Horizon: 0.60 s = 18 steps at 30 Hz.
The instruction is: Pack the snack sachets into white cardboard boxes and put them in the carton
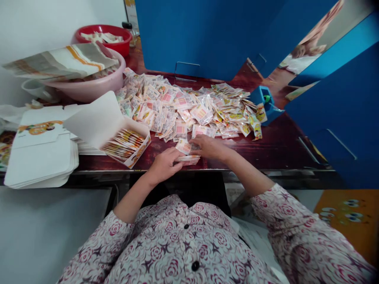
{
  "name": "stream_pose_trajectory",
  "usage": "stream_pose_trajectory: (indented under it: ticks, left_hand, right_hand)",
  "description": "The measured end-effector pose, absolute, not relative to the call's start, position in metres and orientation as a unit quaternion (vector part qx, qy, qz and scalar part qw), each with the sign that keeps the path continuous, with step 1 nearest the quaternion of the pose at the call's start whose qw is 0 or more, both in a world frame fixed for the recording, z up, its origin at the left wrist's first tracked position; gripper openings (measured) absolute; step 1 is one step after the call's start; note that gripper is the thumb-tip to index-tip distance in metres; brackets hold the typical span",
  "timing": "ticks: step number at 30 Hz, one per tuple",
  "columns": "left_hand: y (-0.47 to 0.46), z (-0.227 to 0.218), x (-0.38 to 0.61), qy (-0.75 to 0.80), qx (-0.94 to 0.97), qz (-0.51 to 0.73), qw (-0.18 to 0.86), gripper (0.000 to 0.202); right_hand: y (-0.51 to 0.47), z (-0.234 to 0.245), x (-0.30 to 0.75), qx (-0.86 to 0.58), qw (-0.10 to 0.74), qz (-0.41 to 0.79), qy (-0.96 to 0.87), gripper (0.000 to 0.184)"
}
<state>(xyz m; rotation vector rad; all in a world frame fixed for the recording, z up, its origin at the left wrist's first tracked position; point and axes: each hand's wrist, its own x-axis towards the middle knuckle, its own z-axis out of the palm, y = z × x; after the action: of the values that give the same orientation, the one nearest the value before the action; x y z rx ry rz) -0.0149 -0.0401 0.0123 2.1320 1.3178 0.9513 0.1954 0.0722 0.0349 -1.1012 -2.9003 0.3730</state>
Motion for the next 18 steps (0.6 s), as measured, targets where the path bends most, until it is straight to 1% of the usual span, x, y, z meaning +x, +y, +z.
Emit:
stream_pose_trajectory:
  ticks: [3,4,6,7,8,9,11,12,14,16,18]
  left_hand:
    - [-0.040,0.012,-0.015,0.478,0.777,0.341,0.226,0.016]
    - [-0.040,0.011,-0.015,0.479,0.778,0.339,0.225,0.015]
    - [-0.040,0.010,-0.016,0.477,0.781,0.338,0.220,0.015]
    - [-0.040,0.009,-0.016,0.476,0.783,0.339,0.213,0.016]
    - [-0.040,0.008,-0.016,0.475,0.784,0.344,0.202,0.016]
    - [-0.040,0.008,-0.015,0.474,0.786,0.350,0.186,0.016]
    - [-0.040,0.008,-0.015,0.468,0.791,0.364,0.152,0.015]
    - [-0.040,0.008,-0.015,0.465,0.793,0.369,0.138,0.015]
    - [-0.040,0.009,-0.015,0.459,0.798,0.369,0.127,0.016]
    - [-0.040,0.008,-0.015,0.453,0.801,0.369,0.132,0.014]
    - [-0.039,0.007,-0.016,0.444,0.800,0.373,0.153,0.011]
  right_hand:
    - [0.067,0.029,0.192,-0.404,0.030,0.163,-0.900,0.013]
    - [0.065,0.027,0.191,-0.414,0.043,0.176,-0.892,0.015]
    - [0.064,0.027,0.189,-0.424,0.064,0.190,-0.883,0.028]
    - [0.063,0.028,0.188,-0.428,0.067,0.193,-0.881,0.034]
    - [0.063,0.029,0.187,-0.430,0.061,0.194,-0.879,0.035]
    - [0.063,0.031,0.186,-0.432,0.047,0.199,-0.878,0.031]
    - [0.061,0.035,0.183,-0.435,0.015,0.209,-0.876,0.014]
    - [0.060,0.037,0.182,-0.435,0.006,0.210,-0.876,0.011]
    - [0.055,0.040,0.181,-0.428,0.020,0.200,-0.881,0.010]
    - [0.049,0.044,0.184,-0.407,0.058,0.200,-0.890,0.006]
    - [0.047,0.048,0.190,-0.367,0.073,0.257,-0.891,0.018]
